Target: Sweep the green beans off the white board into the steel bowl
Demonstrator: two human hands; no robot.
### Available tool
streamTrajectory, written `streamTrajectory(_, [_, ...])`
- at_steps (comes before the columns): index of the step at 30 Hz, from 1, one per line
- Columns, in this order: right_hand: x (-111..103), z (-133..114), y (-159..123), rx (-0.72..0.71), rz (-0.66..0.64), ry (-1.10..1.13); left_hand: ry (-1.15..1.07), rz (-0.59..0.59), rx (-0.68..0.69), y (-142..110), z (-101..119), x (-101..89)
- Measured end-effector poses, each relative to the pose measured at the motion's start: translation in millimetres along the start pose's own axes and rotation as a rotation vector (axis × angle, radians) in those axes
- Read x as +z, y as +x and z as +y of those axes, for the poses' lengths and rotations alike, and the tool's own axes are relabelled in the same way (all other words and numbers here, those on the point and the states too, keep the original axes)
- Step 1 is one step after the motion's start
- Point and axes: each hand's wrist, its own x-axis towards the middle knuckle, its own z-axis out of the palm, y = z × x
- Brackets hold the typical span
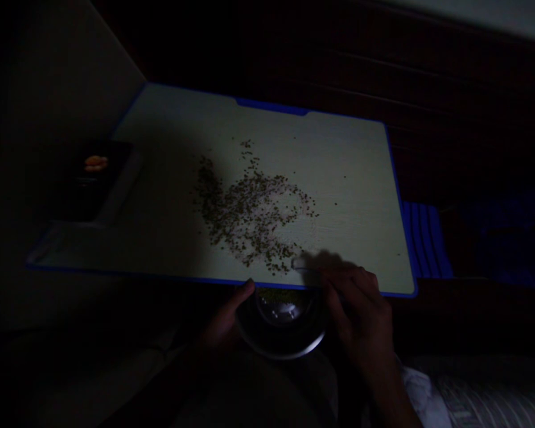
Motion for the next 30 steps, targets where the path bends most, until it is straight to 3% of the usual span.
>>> streamTrajectory(17, [4.1, -6.3, 2.7, -0.009, -0.015, 0.021, -0.011, 0.004, 0.020, 6.1, -7.5, -7.9])
streamTrajectory(30, [1.3, -8.5, -1.8, -0.028, -0.043, 0.084, 0.018, 0.037, 0.010, 2.8, -2.5, 0.2])
